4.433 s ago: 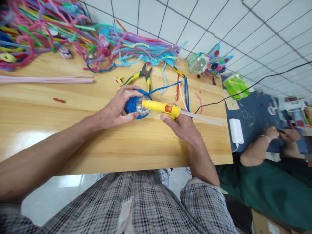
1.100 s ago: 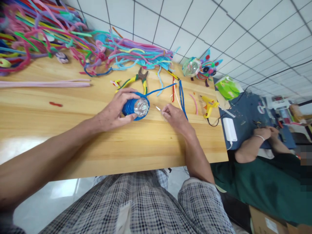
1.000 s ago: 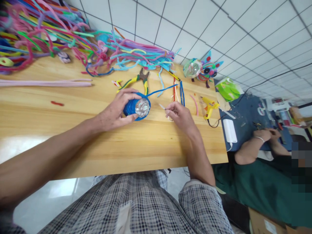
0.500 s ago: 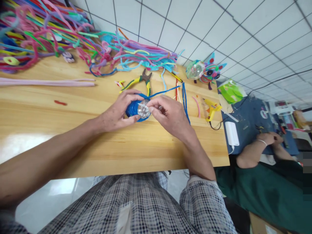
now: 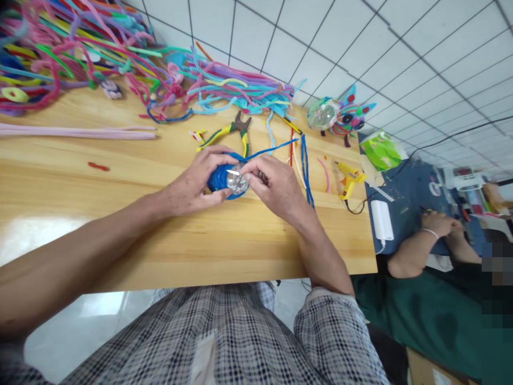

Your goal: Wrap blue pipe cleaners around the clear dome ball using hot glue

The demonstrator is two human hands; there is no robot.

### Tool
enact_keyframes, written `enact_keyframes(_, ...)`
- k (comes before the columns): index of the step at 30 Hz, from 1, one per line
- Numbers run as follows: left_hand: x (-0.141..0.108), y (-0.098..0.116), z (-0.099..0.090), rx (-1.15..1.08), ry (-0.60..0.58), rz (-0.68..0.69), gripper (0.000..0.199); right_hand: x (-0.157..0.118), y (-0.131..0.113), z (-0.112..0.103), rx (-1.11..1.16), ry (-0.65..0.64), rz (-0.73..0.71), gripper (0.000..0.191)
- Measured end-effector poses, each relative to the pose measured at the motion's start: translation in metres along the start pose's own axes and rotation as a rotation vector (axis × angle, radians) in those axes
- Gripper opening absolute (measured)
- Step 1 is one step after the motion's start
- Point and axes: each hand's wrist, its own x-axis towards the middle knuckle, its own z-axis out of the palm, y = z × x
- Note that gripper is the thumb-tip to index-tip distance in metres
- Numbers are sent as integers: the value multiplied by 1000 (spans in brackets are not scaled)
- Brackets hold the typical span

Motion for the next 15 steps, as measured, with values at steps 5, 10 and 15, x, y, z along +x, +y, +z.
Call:
enact_keyframes(5,0,-1,1,0,12,30,56,-2,-4,-3,34,32,-8,10)
enact_keyframes(10,0,-1,0,-1,-9,-4,56,-2,-3,0,8,24,-16,11)
enact_keyframes(15,0,0,-1,10,-19,-10,57,-2,0,2,-20,20,-38,12)
